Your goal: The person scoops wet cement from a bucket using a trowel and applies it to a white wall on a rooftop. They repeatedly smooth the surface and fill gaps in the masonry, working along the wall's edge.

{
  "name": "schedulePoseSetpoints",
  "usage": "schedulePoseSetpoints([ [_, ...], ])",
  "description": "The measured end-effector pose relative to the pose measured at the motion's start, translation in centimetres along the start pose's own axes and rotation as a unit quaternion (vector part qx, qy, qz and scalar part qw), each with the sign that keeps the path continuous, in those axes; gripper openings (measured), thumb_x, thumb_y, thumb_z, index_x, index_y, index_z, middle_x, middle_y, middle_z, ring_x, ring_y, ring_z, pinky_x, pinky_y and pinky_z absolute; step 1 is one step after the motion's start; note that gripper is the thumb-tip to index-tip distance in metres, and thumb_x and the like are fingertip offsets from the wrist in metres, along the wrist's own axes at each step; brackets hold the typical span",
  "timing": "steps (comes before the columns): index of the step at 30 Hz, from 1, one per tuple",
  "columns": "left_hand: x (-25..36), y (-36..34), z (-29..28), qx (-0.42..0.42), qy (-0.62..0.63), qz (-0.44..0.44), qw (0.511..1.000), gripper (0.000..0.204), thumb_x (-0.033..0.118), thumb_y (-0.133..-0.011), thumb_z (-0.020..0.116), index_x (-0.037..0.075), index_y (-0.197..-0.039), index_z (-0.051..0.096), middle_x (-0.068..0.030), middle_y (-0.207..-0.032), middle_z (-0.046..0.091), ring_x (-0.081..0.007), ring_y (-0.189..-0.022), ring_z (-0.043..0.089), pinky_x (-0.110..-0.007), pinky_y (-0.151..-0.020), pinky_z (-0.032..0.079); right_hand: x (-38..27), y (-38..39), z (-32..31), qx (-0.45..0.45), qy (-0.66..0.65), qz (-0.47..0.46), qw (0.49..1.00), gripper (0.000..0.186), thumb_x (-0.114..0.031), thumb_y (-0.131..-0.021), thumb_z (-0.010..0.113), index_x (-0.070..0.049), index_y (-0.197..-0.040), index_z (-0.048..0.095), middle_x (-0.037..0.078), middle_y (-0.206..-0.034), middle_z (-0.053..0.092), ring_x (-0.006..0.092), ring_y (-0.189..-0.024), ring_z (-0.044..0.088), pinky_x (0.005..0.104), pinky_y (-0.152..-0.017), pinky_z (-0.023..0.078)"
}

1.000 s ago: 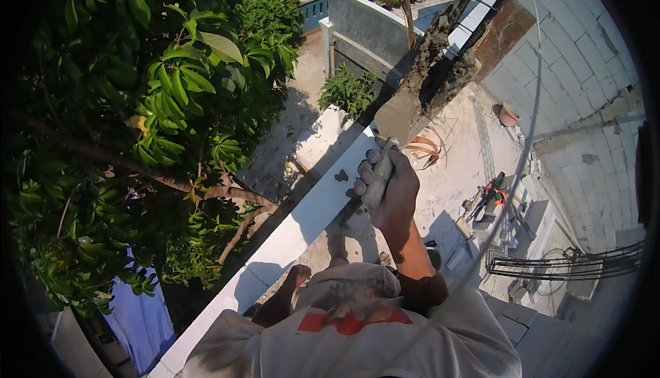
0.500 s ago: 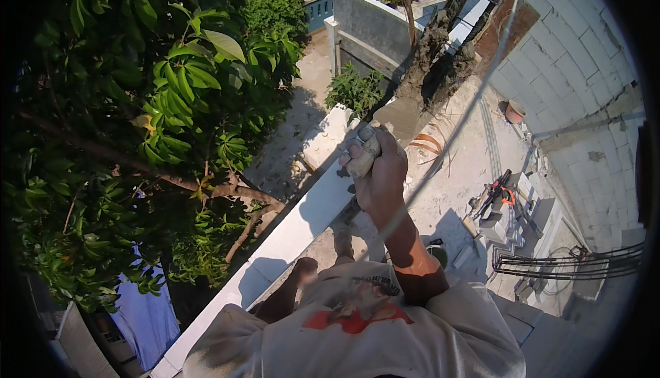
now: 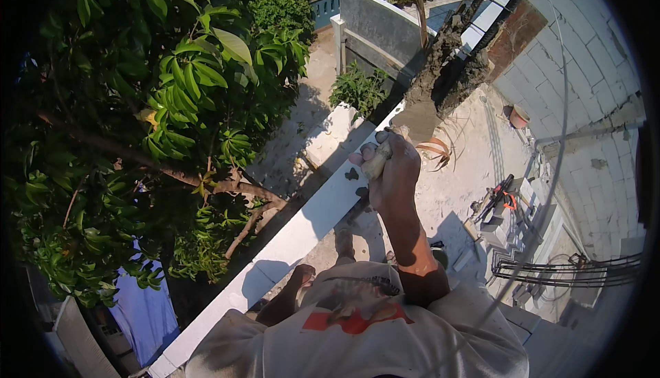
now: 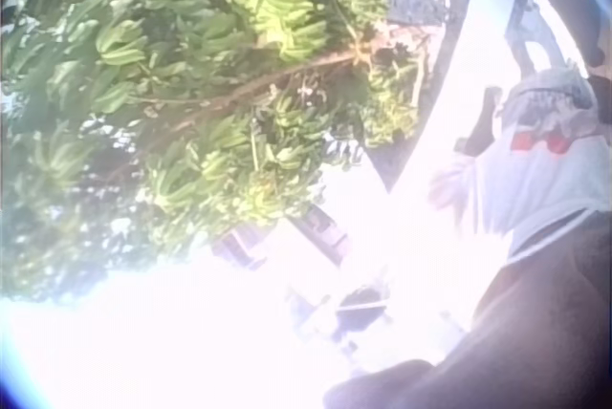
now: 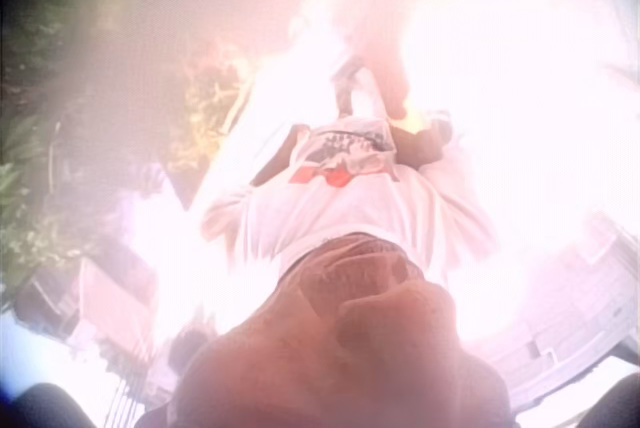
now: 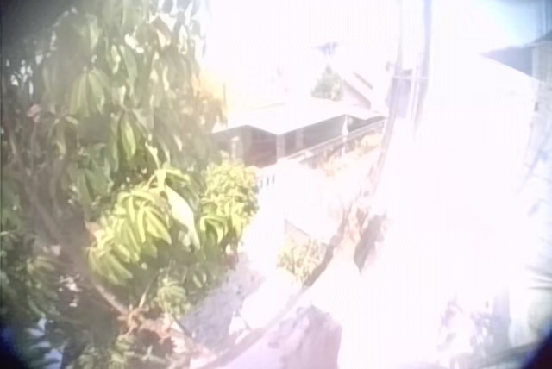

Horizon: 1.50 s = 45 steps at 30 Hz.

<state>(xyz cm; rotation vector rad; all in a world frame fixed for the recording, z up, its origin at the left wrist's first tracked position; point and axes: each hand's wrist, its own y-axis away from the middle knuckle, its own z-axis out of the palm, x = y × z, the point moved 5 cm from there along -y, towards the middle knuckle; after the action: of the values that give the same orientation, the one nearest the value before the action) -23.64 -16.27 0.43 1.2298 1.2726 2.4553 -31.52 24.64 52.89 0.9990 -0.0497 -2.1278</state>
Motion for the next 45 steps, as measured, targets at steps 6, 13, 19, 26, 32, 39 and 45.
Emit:
schedulePoseSetpoints([
  [6, 0.0, -0.7, 0.4, -0.004, 0.005, 0.008, 1.000, 0.038, 0.041, -0.088, 0.062, 0.004, -0.093, 0.066, -0.0102, -0.090, 0.064, -0.0223, -0.085, 0.062, -0.038, -0.074, 0.050, -1.6, -2.2, 1.1, -0.035, -0.066, 0.004, 0.997, 0.013, -0.017, -0.106, 0.045, -0.005, -0.102, 0.048, 0.006, -0.086, 0.054, 0.0169, -0.064, 0.054, 0.0384, -0.060, 0.054],
  [13, 1.0, -1.7, 0.6, -0.013, 0.004, 0.021, 1.000, 0.039, 0.041, -0.088, 0.062, 0.003, -0.094, 0.066, -0.0103, -0.090, 0.064, -0.0223, -0.085, 0.062, -0.037, -0.074, 0.050, -7.5, -6.1, 2.3, -0.102, -0.190, -0.033, 0.976, 0.012, -0.014, -0.104, 0.047, -0.004, -0.097, 0.047, 0.007, -0.081, 0.052, 0.0165, -0.067, 0.052, 0.0318, -0.056, 0.047],
  [19, 0.8, -1.6, 0.7, -0.018, 0.008, 0.030, 0.999, 0.039, 0.041, -0.088, 0.063, 0.003, -0.094, 0.066, -0.0103, -0.090, 0.064, -0.0223, -0.085, 0.063, -0.037, -0.074, 0.050, -5.2, -4.8, 2.8, -0.079, -0.199, -0.071, 0.974, 0.009, -0.005, -0.101, 0.050, 0.003, -0.099, 0.054, 0.011, -0.086, 0.058, 0.0160, -0.071, 0.060, 0.0255, -0.062, 0.053],
  [26, -0.2, -0.9, 0.7, -0.023, 0.029, 0.046, 0.998, 0.040, 0.042, -0.088, 0.063, 0.003, -0.094, 0.066, -0.0104, -0.090, 0.064, -0.0222, -0.085, 0.063, -0.037, -0.075, 0.050, -5.8, -5.0, 3.7, 0.010, -0.116, -0.045, 0.992, 0.012, -0.012, -0.103, 0.050, -0.001, -0.098, 0.049, 0.010, -0.078, 0.053, 0.0207, -0.065, 0.054, 0.0342, -0.058, 0.051],
  [32, -1.6, -0.9, 0.3, -0.054, 0.065, 0.088, 0.992, 0.040, 0.042, -0.088, 0.063, 0.002, -0.094, 0.066, -0.0105, -0.091, 0.064, -0.0222, -0.085, 0.063, -0.037, -0.075, 0.050, -9.0, -6.7, 5.6, -0.087, -0.068, -0.123, 0.986, 0.012, -0.011, -0.101, 0.052, 0.000, -0.102, 0.049, 0.012, -0.085, 0.058, 0.0209, -0.065, 0.059, 0.0326, -0.045, 0.042],
  [39, -2.9, -2.9, 1.4, -0.078, 0.057, 0.058, 0.994, 0.041, 0.043, -0.088, 0.066, 0.003, -0.097, 0.069, -0.0125, -0.096, 0.067, -0.0252, -0.088, 0.065, -0.036, -0.081, 0.052, -4.6, -3.8, 0.9, -0.013, 0.031, -0.039, 0.999, 0.017, -0.021, -0.101, 0.054, -0.004, -0.102, 0.051, 0.010, -0.073, 0.056, 0.0195, -0.053, 0.058, 0.0296, -0.035, 0.034],
  [45, -1.2, -1.9, 3.8, -0.069, -0.257, 0.047, 0.963, 0.039, 0.040, -0.088, 0.066, 0.004, -0.100, 0.071, -0.0152, -0.101, 0.069, -0.0277, -0.091, 0.066, -0.037, -0.083, 0.053, -4.1, -4.0, 4.1, -0.093, 0.127, -0.206, 0.966, 0.023, -0.022, -0.101, 0.053, -0.001, -0.109, 0.050, 0.012, -0.075, 0.060, 0.0190, -0.057, 0.058, 0.0292, -0.044, 0.042],
])
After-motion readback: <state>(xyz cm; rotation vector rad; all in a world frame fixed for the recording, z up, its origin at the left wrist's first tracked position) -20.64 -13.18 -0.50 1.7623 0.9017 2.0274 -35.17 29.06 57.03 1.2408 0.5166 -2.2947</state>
